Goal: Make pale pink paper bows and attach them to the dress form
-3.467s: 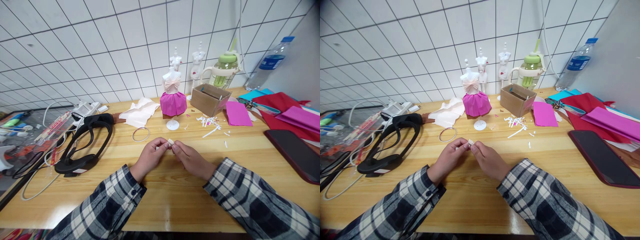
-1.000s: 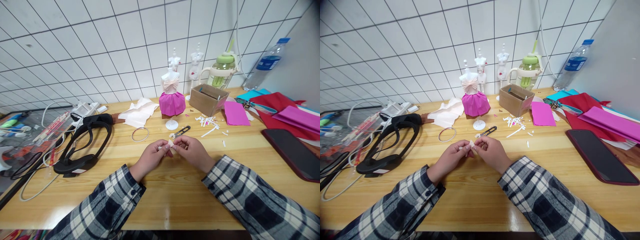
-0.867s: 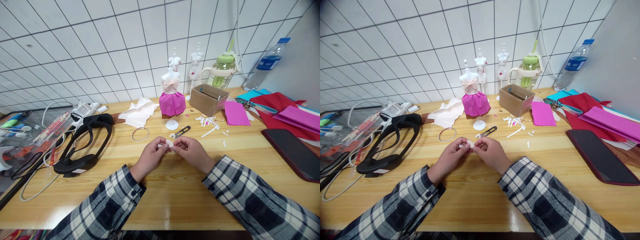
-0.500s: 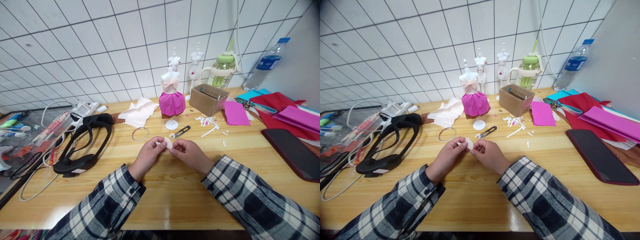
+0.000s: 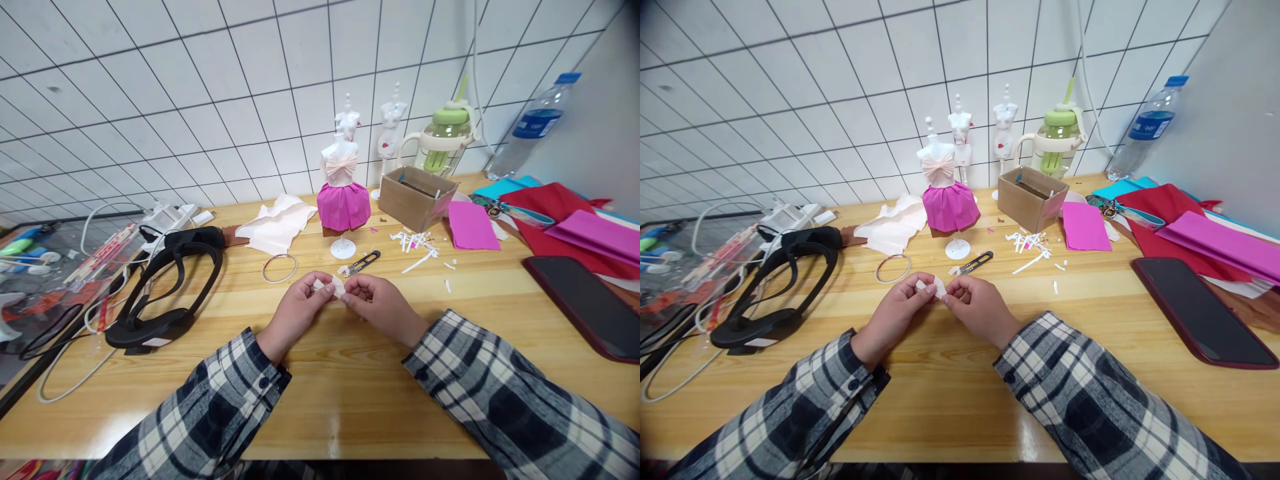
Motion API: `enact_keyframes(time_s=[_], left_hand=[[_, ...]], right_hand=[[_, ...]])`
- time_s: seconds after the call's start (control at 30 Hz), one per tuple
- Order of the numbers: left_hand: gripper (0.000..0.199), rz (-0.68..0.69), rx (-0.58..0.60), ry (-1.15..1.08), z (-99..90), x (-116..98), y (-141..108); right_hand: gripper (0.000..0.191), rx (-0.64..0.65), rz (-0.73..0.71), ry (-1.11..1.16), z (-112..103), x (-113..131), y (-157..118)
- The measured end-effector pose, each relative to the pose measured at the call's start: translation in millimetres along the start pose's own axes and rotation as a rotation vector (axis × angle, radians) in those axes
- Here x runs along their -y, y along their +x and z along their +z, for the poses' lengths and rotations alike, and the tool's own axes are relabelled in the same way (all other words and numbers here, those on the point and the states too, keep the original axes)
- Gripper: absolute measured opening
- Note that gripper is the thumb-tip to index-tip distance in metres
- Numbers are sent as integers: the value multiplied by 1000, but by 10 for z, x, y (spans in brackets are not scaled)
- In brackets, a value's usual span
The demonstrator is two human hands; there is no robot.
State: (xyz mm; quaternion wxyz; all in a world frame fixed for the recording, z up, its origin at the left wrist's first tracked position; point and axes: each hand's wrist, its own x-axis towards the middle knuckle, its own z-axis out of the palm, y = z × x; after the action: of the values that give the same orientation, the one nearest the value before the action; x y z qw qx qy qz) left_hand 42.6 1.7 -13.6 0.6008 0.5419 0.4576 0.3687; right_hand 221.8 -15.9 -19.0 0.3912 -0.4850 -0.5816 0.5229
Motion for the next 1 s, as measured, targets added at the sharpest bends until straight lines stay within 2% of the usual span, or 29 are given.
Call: enact_keyframes(time_s=[0.13, 0.27, 0.37, 0.47, 0.5, 0.63, 0.73, 0.87, 1.0], left_hand=[[42, -11, 32, -187, 11, -20, -8], [29, -93, 12, -154, -5, -22, 2], [29, -78, -10, -28, -19, -26, 10], [28, 5, -19, 154, -13, -41, 2], [27, 40, -9, 222, -6, -46, -5], [22, 137, 51, 484, 27, -61, -48], [25, 141, 50, 587, 48, -71, -73], [27, 131, 30, 529, 61, -78, -73], [25, 110, 5, 365, 38, -58, -42]], right_hand=[[22, 3, 106, 206, -24, -5, 26], [25, -8, 143, 257, -38, -8, 42], [30, -67, 77, 177, -42, -13, 37], [51, -154, -76, -6, -43, -5, 14], [52, -154, -123, -85, -41, -1, 5], [25, -116, -214, -301, -26, 8, -12], [15, -111, -141, -249, -30, 3, 1], [20, -44, -15, -16, -62, -3, 33], [25, -77, -13, 46, -81, -18, 55]])
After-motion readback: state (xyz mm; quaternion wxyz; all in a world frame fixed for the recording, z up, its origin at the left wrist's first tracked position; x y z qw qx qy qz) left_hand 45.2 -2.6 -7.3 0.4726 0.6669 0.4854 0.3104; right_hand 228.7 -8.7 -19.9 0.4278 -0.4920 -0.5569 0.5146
